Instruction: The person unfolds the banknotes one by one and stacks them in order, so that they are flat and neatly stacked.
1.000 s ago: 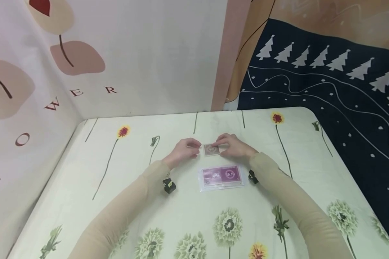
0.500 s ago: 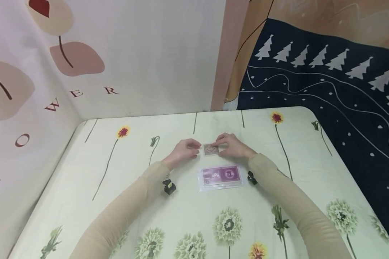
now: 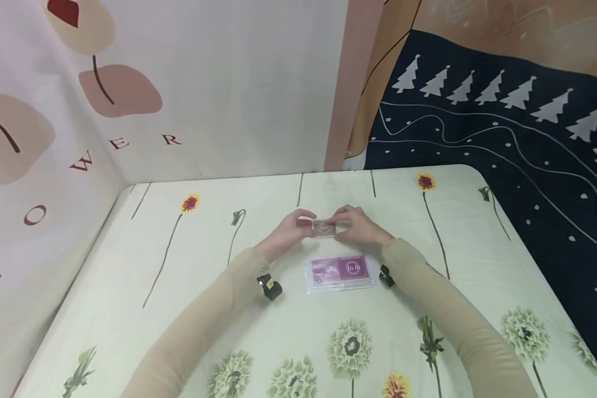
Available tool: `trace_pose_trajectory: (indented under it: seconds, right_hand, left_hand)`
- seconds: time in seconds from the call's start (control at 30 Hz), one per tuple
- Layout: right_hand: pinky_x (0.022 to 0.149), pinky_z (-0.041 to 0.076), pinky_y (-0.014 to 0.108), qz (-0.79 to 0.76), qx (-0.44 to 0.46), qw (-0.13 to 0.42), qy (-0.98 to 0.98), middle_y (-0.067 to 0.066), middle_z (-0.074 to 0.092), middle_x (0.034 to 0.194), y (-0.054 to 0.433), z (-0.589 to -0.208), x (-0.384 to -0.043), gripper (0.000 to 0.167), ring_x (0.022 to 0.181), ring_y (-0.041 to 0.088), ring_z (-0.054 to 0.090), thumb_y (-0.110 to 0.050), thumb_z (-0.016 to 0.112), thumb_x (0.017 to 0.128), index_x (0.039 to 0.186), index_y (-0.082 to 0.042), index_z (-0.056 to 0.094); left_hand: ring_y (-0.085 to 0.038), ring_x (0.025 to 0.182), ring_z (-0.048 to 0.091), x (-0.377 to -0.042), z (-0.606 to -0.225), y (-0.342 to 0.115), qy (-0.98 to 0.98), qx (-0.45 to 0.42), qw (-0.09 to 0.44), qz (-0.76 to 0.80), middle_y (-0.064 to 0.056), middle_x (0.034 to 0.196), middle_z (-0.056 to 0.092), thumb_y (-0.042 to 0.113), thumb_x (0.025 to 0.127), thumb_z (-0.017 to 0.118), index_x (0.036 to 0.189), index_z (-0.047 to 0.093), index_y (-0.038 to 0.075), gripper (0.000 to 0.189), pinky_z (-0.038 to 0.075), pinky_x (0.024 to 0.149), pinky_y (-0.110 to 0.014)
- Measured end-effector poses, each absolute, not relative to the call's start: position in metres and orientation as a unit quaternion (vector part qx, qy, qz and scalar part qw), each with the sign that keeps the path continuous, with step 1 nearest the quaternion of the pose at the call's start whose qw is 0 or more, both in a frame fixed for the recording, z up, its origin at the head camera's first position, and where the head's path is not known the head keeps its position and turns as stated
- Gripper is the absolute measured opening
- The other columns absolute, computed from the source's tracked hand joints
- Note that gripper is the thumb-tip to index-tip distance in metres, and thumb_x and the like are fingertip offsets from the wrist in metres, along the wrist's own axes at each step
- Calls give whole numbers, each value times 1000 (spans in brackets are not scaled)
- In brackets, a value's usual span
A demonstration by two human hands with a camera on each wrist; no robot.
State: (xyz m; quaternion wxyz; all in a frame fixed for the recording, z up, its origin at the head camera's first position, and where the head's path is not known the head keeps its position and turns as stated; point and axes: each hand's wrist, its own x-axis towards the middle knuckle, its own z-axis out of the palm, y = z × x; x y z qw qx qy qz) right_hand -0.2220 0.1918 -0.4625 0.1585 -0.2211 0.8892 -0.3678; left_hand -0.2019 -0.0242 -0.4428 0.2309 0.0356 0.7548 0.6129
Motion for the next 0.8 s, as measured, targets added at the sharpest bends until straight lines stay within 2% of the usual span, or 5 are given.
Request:
trace_pose_trajectory:
  seconds: [0.17,0.33,0.6,0.8]
  right_hand:
    - [106,25,58,-390,-208,161,882,18,48,128,191,-464,-220,44,121,37,37,-3,73,81,125,-4,64]
    - [103,34,51,-426,-188,169,869,16,54,126,190,-465,-219,45,117,32,43,-1,72,82,126,-2,63]
    - [87,39,39,-470,-189,154,848,17,57,120,192,-465,-215,52,102,30,47,-1,71,82,131,4,55]
    - [94,42,43,-502,-164,159,834,21,53,123,192,-463,-208,54,108,34,50,-3,71,84,134,4,51]
  left_hand:
    - [-24,107,51,-208,-446,-19,709,5,223,670,-20,126,48,-8,82,62,129,47,-3,50,44,94,-36]
    - [-21,97,50,-209,-447,-13,717,-17,210,665,-18,123,46,-11,80,61,125,51,-4,47,49,83,-30]
    - [-31,112,51,-207,-444,-10,746,-3,193,637,-20,127,47,-11,80,61,118,55,-3,40,50,89,-35]
    - [-28,104,56,-206,-445,-15,746,12,176,642,-17,124,51,-11,80,60,114,59,-2,35,51,87,-31]
